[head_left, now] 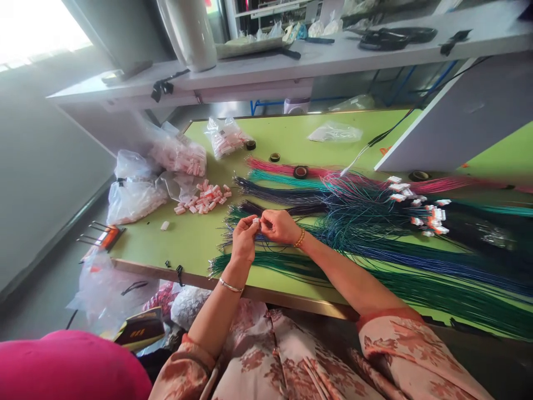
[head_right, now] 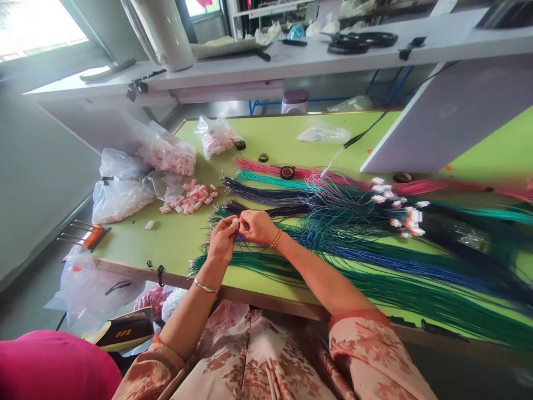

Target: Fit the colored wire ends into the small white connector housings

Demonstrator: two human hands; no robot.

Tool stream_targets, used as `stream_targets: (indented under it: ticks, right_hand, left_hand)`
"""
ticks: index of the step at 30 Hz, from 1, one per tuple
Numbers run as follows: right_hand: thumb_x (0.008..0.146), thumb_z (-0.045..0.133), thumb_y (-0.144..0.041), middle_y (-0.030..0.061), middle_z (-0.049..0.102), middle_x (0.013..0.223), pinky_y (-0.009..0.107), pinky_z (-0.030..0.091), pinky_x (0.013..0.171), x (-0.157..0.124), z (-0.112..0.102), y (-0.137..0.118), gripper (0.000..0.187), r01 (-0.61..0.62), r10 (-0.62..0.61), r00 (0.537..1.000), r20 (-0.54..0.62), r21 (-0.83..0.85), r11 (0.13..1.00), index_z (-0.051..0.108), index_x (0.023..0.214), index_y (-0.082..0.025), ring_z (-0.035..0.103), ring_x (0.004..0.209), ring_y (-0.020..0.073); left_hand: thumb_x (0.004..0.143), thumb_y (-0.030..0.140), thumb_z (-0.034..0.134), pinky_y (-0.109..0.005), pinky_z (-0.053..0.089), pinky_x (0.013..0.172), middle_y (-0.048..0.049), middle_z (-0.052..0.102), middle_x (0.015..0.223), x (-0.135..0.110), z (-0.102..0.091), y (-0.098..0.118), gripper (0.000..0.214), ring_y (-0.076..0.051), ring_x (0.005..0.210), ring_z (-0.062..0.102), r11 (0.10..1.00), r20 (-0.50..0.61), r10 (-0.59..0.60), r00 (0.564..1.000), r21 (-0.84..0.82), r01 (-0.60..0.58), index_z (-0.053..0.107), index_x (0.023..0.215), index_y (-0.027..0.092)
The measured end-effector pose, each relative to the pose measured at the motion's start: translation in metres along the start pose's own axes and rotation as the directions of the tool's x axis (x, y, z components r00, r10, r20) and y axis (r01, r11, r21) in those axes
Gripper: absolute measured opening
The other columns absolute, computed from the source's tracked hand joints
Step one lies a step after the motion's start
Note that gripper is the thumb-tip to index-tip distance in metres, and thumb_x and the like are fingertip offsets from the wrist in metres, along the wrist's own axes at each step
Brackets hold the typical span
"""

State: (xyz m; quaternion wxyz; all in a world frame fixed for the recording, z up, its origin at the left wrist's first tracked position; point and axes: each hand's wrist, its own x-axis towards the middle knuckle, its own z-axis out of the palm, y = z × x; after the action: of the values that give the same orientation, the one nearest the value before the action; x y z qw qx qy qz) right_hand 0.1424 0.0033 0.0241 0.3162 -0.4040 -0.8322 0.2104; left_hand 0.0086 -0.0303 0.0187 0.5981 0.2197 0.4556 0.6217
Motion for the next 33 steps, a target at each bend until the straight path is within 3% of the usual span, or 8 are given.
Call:
stream_targets:
  ticks: [5, 9, 13, 17, 21, 24, 29, 33]
  right_hand:
    - [0.084, 0.052, -0.025, 0.0024, 0.067, 0.074, 0.023, 0.038, 0.062, 0.025, -0.033, 0.02, 0.016, -0.023, 0.03, 0.998, -0.046, 0.143, 0.989, 0.065, 0.082, -0.016, 0.054, 0.063, 0.0118]
    - [0.082, 0.056, -0.021, 0.0056, 0.071, 0.08, 0.026, 0.042, 0.07, 0.073, -0.048, 0.061, 0.015, -0.242, 0.234, 0.966, -0.111, -0.062, 0.968, 0.07, 0.084, -0.015, 0.06, 0.07, 0.0151]
    - [0.079, 0.058, -0.017, 0.007, 0.074, 0.092, 0.027, 0.043, 0.075, 0.117, -0.03, 0.091, 0.017, -0.357, 0.363, 0.931, -0.033, -0.286, 0.889, 0.073, 0.087, -0.018, 0.063, 0.083, 0.0186]
    - [0.079, 0.059, -0.018, 0.0098, 0.073, 0.099, 0.026, 0.042, 0.073, 0.141, -0.002, 0.1, 0.019, -0.385, 0.405, 0.914, -0.013, -0.338, 0.859, 0.073, 0.091, -0.017, 0.063, 0.085, 0.0189]
    - [0.079, 0.058, -0.017, 0.0125, 0.073, 0.093, 0.026, 0.041, 0.07, 0.152, 0.011, 0.102, 0.016, -0.359, 0.389, 0.921, 0.029, -0.326, 0.874, 0.072, 0.087, -0.014, 0.062, 0.079, 0.0183]
    - [0.082, 0.055, -0.018, 0.0093, 0.073, 0.09, 0.024, 0.041, 0.069, 0.158, 0.01, 0.1, 0.019, -0.33, 0.352, 0.936, 0.027, -0.284, 0.9, 0.07, 0.092, -0.015, 0.061, 0.076, 0.0155]
    - [0.078, 0.055, -0.02, 0.005, 0.069, 0.077, 0.022, 0.041, 0.066, 0.152, -0.003, 0.077, 0.013, -0.175, 0.174, 0.984, 0.019, 0.002, 0.985, 0.066, 0.08, -0.013, 0.056, 0.068, 0.012]
    - [0.077, 0.056, -0.027, 0.001, 0.062, 0.068, 0.022, 0.04, 0.061, 0.117, -0.014, 0.046, 0.015, -0.049, 0.037, 0.998, 0.054, 0.24, 0.969, 0.063, 0.077, -0.014, 0.051, 0.061, 0.0104]
  left_hand:
    - [0.065, 0.013, 0.079, -0.019, 0.043, 0.066, -0.0015, 0.068, 0.078, 0.011, -0.002, 0.007, 0.023, -0.006, 0.067, 0.06, 0.995, 0.062, -0.022, 0.998, -0.094, 0.027, 0.067, 0.085, 0.013]
    - [0.065, 0.012, 0.078, -0.018, 0.043, 0.063, -0.0013, 0.068, 0.078, 0.02, -0.007, 0.004, 0.024, -0.005, 0.065, 0.059, 0.989, 0.077, -0.068, 0.995, -0.128, 0.078, 0.066, 0.085, 0.014]
    - [0.064, 0.012, 0.079, -0.018, 0.043, 0.062, -0.0009, 0.068, 0.078, 0.023, -0.011, 0.0, 0.026, -0.006, 0.065, 0.059, 0.986, 0.077, -0.084, 0.994, -0.14, 0.094, 0.067, 0.087, 0.014]
    - [0.064, 0.013, 0.08, -0.018, 0.043, 0.062, -0.0008, 0.068, 0.078, 0.023, -0.013, -0.001, 0.027, -0.005, 0.064, 0.058, 0.985, 0.058, -0.089, 0.994, -0.142, 0.097, 0.067, 0.088, 0.013]
    - [0.065, 0.014, 0.08, -0.018, 0.043, 0.063, -0.0011, 0.068, 0.079, 0.023, -0.013, -0.001, 0.028, -0.005, 0.063, 0.057, 0.984, 0.062, -0.09, 0.994, -0.149, 0.099, 0.067, 0.09, 0.013]
    - [0.064, 0.015, 0.081, -0.019, 0.042, 0.064, -0.0015, 0.068, 0.08, 0.023, -0.013, -0.001, 0.029, -0.006, 0.066, 0.058, 0.982, 0.06, -0.096, 0.994, -0.156, 0.104, 0.067, 0.089, 0.013]
    - [0.065, 0.014, 0.08, -0.02, 0.042, 0.066, -0.0017, 0.068, 0.081, 0.021, -0.011, 0.0, 0.025, -0.006, 0.067, 0.058, 0.98, 0.065, -0.105, 0.992, -0.162, 0.114, 0.068, 0.087, 0.013]
    - [0.068, 0.013, 0.078, -0.02, 0.042, 0.065, -0.0013, 0.067, 0.082, 0.018, -0.008, 0.003, 0.024, -0.006, 0.068, 0.058, 0.978, 0.087, -0.104, 0.991, -0.174, 0.118, 0.067, 0.089, 0.014]
